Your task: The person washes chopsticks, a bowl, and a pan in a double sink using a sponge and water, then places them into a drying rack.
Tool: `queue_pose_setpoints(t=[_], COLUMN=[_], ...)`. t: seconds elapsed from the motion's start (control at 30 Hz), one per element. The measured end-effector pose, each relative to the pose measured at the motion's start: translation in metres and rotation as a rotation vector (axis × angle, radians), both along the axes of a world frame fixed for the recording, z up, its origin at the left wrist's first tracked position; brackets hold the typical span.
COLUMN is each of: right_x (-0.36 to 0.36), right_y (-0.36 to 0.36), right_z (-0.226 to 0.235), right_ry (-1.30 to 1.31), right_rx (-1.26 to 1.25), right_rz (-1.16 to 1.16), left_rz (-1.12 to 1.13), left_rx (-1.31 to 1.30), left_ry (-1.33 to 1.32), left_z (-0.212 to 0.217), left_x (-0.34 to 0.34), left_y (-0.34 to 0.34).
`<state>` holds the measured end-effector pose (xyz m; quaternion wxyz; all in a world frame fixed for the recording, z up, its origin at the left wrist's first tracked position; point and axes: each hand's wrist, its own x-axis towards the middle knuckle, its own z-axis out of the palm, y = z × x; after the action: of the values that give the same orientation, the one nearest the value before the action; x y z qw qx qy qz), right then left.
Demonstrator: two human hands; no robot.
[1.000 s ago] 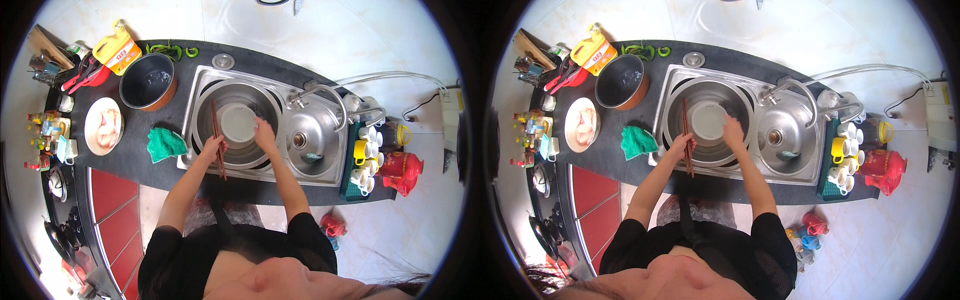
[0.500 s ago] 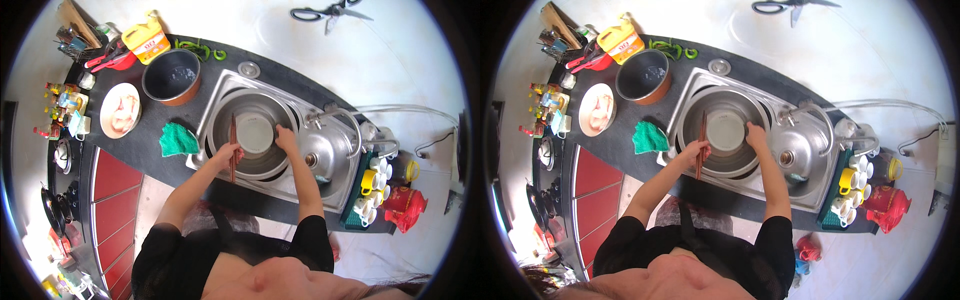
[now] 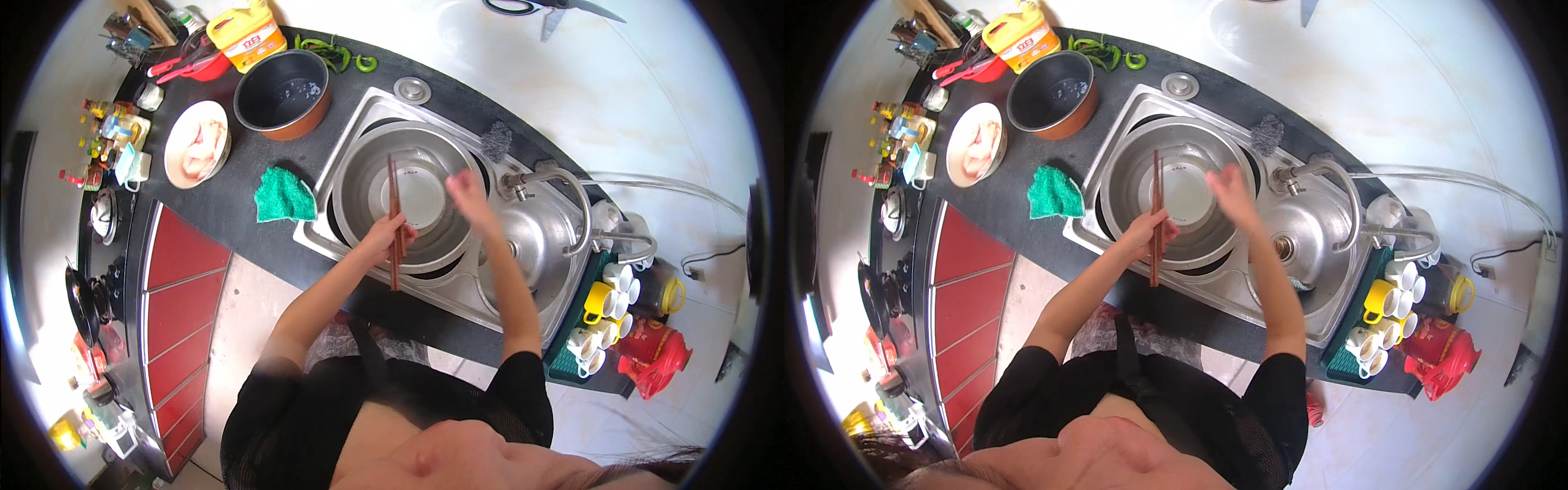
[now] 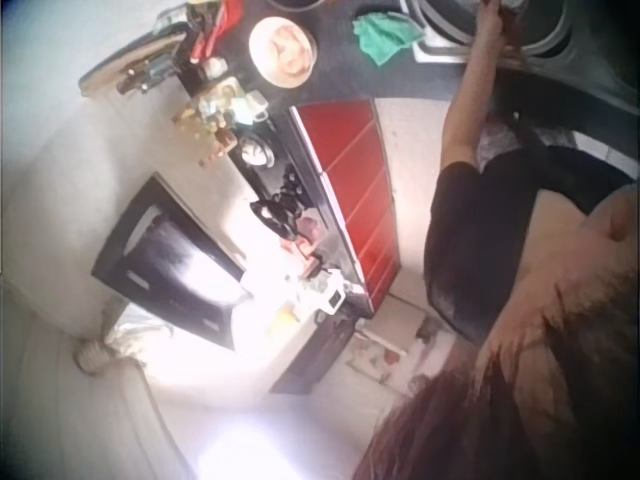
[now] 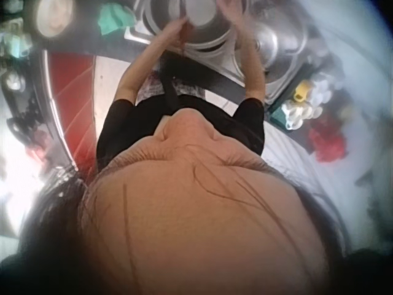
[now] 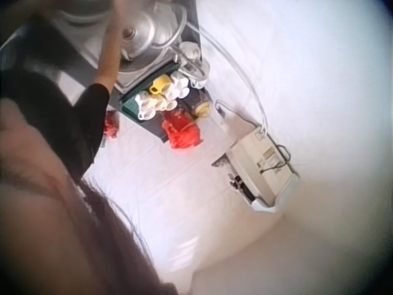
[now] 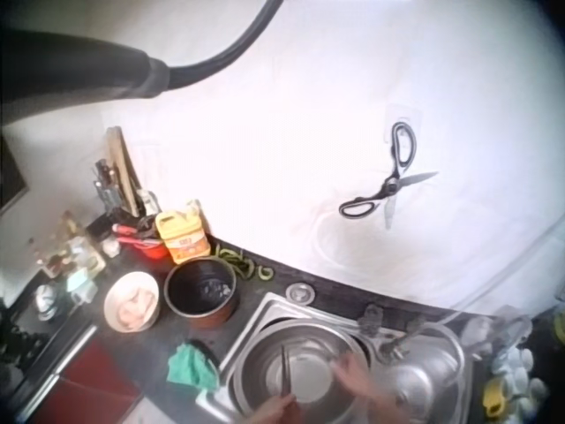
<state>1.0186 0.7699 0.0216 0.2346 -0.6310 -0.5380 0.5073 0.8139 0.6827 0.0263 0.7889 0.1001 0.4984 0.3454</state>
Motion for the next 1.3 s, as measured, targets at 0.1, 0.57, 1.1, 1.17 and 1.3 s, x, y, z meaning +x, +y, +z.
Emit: queue_pose_setpoints(t=[0.1, 0.57, 1.1, 1.17, 1.3], right_x=[-0.051, 0.007, -0.001, -0.007, -0.019], right_y=[-0.081, -0.158, -0.195, -0.190, -0.183], right_z=[0.021, 0.045, 0.071, 0.073, 0.072], right_ry=[0.781, 1.067, 0.985, 1.044, 1.160], right_rx=[-0.602, -0.532, -0.501, -0.555, -0.587], right_rz=[-0.032, -0.436, -0.339, -0.273, -0.269], left_rz=[-0.125, -0.009, -0.629, -0.858, -0.800], left_rx=[0.218, -0.096, 0.450, 0.595, 0.715], left_ry=[0.320, 0.406, 1.219, 1.575, 1.644], left_z=[-0.032, -0.098, -0.004, 0.020, 0.061], left_x=[0.017, -0.007, -0.012, -0.010, -0.029], left_y=[0.010, 0.035, 0.055, 0.056, 0.060])
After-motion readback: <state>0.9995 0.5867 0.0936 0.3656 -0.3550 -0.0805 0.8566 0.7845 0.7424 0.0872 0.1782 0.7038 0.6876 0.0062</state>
